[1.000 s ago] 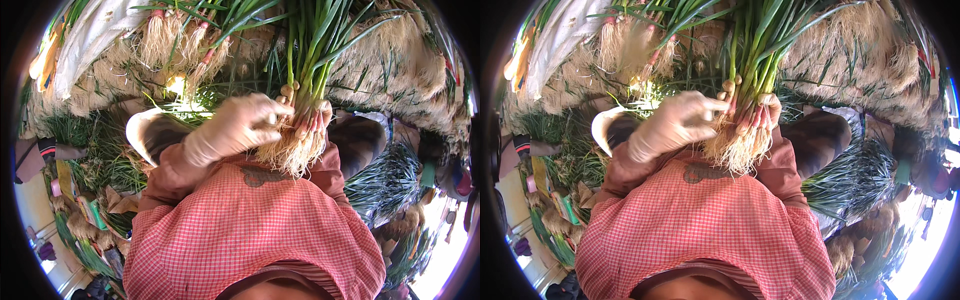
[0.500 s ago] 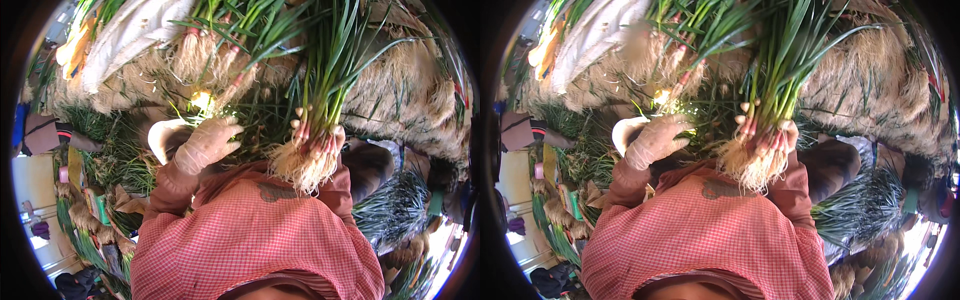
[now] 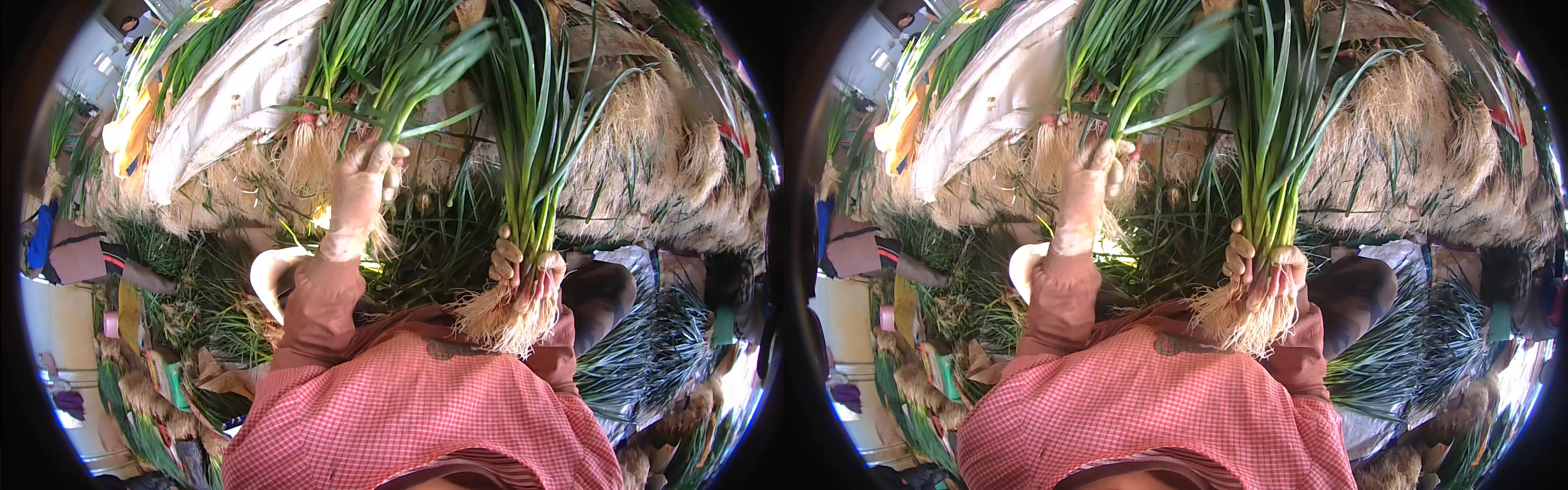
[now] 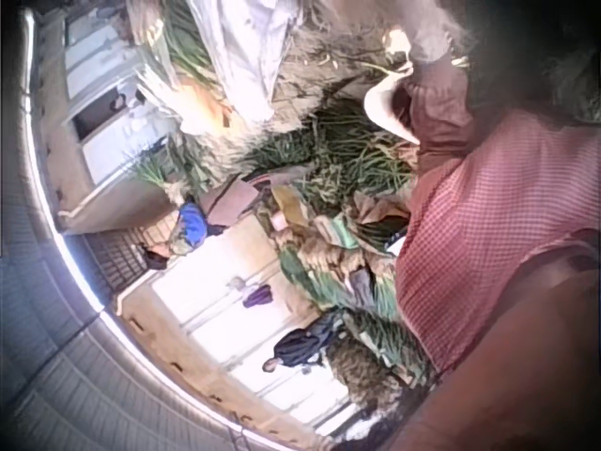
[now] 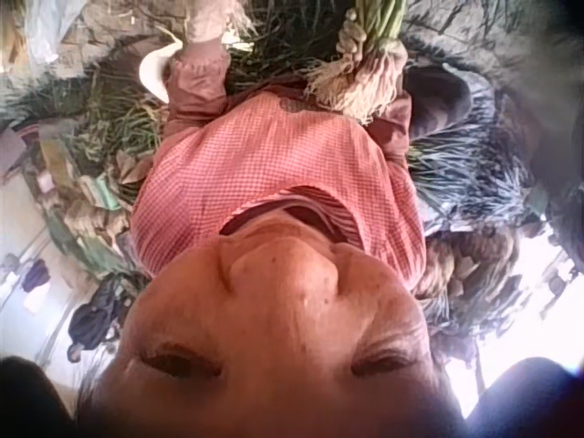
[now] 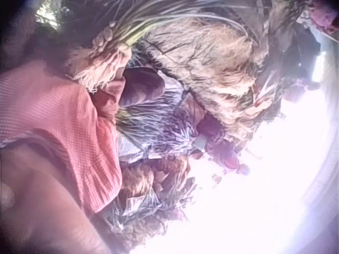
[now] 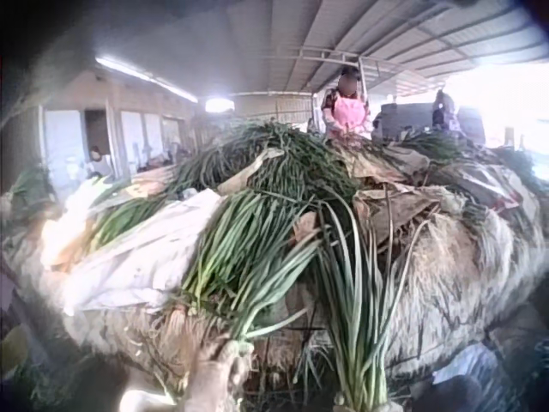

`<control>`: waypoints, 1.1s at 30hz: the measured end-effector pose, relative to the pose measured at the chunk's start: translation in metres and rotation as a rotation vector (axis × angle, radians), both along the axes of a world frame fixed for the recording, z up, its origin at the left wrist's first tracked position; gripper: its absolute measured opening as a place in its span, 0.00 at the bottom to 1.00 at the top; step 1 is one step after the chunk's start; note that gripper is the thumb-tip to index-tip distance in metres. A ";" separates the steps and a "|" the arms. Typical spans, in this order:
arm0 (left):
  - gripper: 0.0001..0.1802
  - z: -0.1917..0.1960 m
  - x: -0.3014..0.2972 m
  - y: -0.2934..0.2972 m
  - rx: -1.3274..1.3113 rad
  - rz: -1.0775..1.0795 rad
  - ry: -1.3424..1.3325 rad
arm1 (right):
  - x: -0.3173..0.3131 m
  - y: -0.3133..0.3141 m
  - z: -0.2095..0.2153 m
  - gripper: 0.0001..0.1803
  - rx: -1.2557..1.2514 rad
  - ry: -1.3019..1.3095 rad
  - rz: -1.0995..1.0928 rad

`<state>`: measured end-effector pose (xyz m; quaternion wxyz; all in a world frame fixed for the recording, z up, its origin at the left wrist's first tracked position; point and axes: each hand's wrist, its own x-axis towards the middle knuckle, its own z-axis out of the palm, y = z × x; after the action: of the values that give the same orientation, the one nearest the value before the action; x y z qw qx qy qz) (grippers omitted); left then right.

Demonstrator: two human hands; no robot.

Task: The person sits on the floor and repeatedly picks up bunches of green onions, aligns them by the roots, and places them into a growing pile. The person handles the onions by hand, adjusting the stems and roots to form neat bundles.

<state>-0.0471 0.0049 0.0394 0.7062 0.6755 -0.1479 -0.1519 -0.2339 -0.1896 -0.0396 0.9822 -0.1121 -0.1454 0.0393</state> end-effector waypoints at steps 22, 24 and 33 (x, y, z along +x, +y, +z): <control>0.15 -0.089 -0.065 -0.071 -0.305 -0.491 0.785 | -0.015 0.008 -0.008 0.32 -0.020 0.142 0.076; 0.17 -0.085 -0.065 -0.072 -0.200 -0.283 0.559 | -0.015 0.009 -0.010 0.32 -0.047 0.161 0.050; 0.14 -0.051 -0.084 -0.073 -0.052 -0.370 0.534 | -0.021 0.013 -0.016 0.38 -0.033 0.165 -0.027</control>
<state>-0.1310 -0.0679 -0.0112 0.6975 0.5553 -0.0814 -0.4455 -0.2544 -0.1770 -0.0553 0.9893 -0.1266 -0.0618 0.0375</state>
